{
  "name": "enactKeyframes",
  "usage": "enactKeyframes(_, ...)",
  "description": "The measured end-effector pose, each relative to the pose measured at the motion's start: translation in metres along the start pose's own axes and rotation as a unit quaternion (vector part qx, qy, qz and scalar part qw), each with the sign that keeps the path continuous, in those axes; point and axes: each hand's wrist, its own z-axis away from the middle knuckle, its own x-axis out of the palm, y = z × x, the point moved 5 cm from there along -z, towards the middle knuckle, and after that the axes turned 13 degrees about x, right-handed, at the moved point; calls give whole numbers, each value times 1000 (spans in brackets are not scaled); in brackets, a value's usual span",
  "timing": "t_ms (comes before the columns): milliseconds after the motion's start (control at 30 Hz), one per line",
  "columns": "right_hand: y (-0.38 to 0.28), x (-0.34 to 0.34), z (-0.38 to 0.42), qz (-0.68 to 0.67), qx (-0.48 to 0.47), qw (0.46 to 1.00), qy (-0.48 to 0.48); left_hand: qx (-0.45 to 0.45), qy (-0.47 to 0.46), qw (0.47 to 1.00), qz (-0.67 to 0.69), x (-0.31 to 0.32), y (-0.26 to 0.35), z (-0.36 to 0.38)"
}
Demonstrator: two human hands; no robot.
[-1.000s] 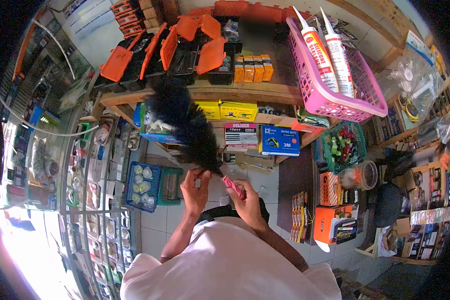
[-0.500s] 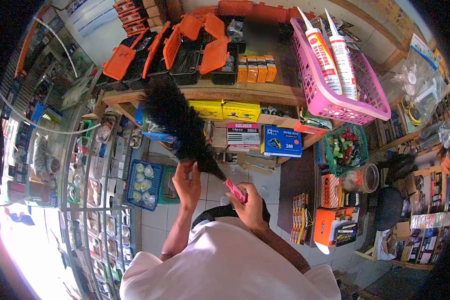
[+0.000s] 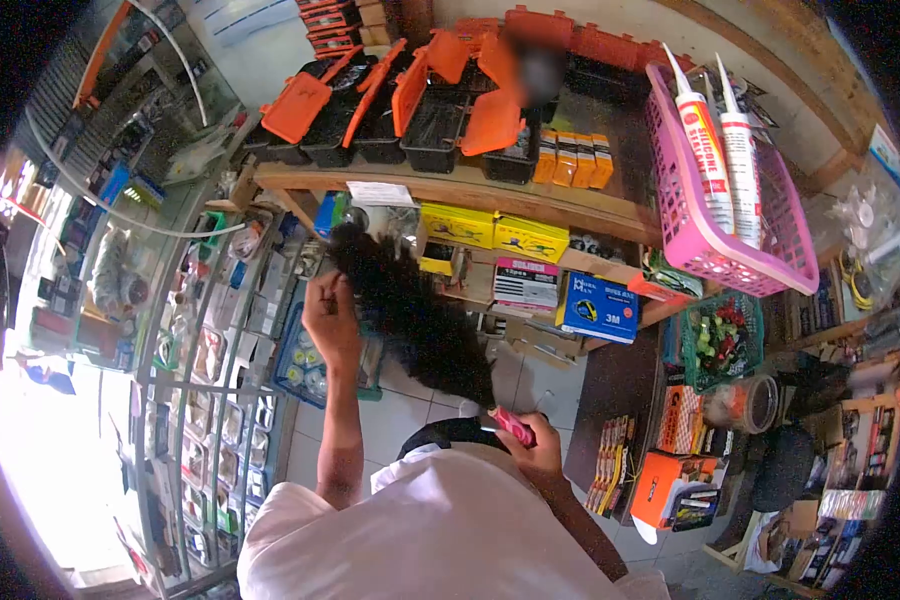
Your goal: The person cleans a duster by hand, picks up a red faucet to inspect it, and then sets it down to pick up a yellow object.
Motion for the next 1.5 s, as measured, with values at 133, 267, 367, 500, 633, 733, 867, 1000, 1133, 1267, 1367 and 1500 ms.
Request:
enactKeyframes(133,-11,4,-5,-138,97,981,-94,15,-97,995,18,22,10,26)
enactKeyframes(267,-15,8,-7,-256,187,927,-202,27,-90,995,-34,15,8,16)
enactKeyframes(367,2,9,-6,-257,127,932,-221,-4,-27,998,-56,-5,-8,-1)
enactKeyframes(500,8,13,-6,-261,176,917,-244,21,-99,995,-10,9,-3,10)
enactKeyframes(633,-2,23,-16,-351,230,863,-282,34,-193,981,6,27,0,38)
enactKeyframes(733,-6,31,-13,-428,256,802,-328,52,-230,971,43,32,3,47)
enactKeyframes(867,-18,43,-18,-522,287,720,-357,113,-320,940,44,45,20,73)
enactKeyframes(1000,-36,41,-32,-533,273,714,-363,107,-362,918,122,56,39,100)
enactKeyframes(1133,-36,44,-32,-535,292,713,-345,76,-306,942,113,53,32,106)
enactKeyframes(1267,-29,46,-28,-429,250,801,-334,6,-203,979,18,34,12,76)
enactKeyframes(1367,-16,39,-19,-320,236,870,-290,-18,-116,993,-20,11,-6,43)
enactKeyframes(1500,1,38,-8,-352,254,839,-327,-19,-74,997,-7,6,-7,45)
